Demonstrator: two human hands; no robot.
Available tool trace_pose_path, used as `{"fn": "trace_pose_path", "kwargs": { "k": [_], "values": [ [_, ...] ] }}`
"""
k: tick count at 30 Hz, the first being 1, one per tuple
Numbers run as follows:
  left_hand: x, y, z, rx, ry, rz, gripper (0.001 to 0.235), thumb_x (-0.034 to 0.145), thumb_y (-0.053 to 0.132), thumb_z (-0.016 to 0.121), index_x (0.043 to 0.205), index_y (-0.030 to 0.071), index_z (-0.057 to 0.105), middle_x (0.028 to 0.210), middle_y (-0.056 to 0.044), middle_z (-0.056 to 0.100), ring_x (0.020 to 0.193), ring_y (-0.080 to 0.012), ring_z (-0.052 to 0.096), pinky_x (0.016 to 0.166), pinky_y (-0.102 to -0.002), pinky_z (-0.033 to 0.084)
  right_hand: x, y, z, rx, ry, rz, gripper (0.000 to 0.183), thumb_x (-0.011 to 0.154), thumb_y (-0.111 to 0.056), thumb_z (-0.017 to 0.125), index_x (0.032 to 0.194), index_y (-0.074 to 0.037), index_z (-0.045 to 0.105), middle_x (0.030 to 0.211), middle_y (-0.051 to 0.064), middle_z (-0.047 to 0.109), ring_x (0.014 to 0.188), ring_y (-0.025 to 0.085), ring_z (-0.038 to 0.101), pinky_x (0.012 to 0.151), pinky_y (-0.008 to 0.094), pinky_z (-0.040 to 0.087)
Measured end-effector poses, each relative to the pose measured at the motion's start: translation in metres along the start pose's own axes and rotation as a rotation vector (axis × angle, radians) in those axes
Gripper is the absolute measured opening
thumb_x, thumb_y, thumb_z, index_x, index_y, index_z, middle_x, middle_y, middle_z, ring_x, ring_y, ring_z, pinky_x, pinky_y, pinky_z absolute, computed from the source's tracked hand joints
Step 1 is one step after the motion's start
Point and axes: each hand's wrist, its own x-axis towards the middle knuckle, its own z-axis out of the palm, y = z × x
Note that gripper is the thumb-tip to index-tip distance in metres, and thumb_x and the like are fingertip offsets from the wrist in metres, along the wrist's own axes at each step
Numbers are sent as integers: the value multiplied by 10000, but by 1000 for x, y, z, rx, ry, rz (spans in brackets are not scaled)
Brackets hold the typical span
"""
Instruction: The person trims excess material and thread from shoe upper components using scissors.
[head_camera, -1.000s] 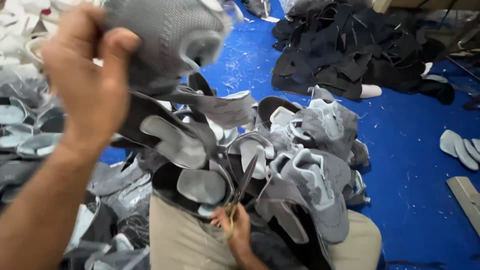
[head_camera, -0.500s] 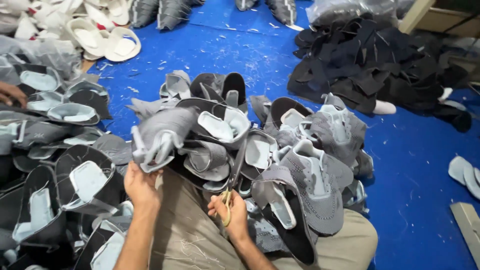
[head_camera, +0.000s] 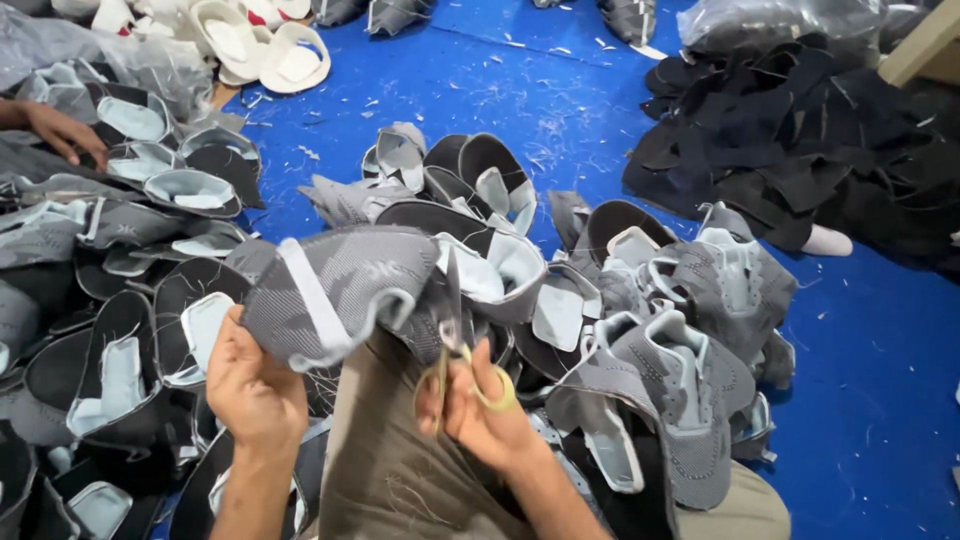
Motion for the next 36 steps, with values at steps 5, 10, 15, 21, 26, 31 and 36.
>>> {"fn": "trace_pose_path", "kwargs": {
  "k": [5, 10, 15, 21, 26, 31, 36],
  "values": [
    [2, 26, 21, -19, 202, -49, 331, 1122, 244, 447, 1293, -7, 578, 1220, -106, 693, 1121, -230, 673, 1026, -409, 512, 20, 32, -61, 129, 55, -153, 475, 1225, -445, 526, 976, -40, 513, 829, 45, 553, 724, 168, 568, 679, 256, 497],
    [8, 25, -3, -230, 197, -11, 340, 1208, 260, 450, 1340, -24, 582, 1193, -124, 688, 1050, -242, 634, 900, -400, 464, -16, 39, 21, -365, -61, -307, 505, 1029, -576, 522, 1003, -72, 540, 828, 91, 602, 731, 184, 611, 677, 285, 531],
    [-2, 22, 21, -201, 250, -29, 332, 1166, 257, 446, 1311, -9, 582, 1197, -109, 694, 1058, -232, 630, 900, -389, 468, 13, 46, 16, -161, 25, 86, 606, 867, -669, 473, 1057, -97, 540, 828, 53, 594, 818, 190, 658, 779, 292, 568],
    [-3, 45, -23, -431, 348, -32, 288, 1051, 188, 479, 1214, 32, 658, 1175, -100, 719, 1055, -233, 632, 876, -372, 466, 49, 51, -5, 107, 47, -119, 380, 1129, -392, 589, 963, -53, 542, 772, 9, 516, 682, 138, 529, 615, 253, 462],
    [2, 80, -34, -383, 315, 79, 201, 1110, 221, 522, 1169, 83, 655, 1242, -69, 709, 1102, -208, 609, 893, -345, 432, 20, 73, -3, -70, 55, -123, 414, 1019, -478, 608, 990, -67, 573, 718, 20, 528, 620, 154, 557, 565, 265, 469],
    [-3, 85, -24, -162, 232, 231, 255, 1177, 300, 555, 1271, 94, 672, 1234, -55, 700, 1041, -182, 591, 857, -340, 407, 8, 87, 26, -570, -288, 132, 709, 961, -745, 474, 1157, -66, 519, 1025, 98, 597, 959, 244, 657, 865, 333, 501],
    [-18, 75, -66, -260, 294, 231, 216, 1172, 239, 536, 1254, 80, 657, 1244, -61, 704, 1031, -186, 615, 918, -375, 446, 49, 90, 37, -64, -125, 337, 667, 826, -753, 469, 1066, -135, 533, 872, 54, 589, 832, 200, 645, 821, 333, 531]
  ]
}}
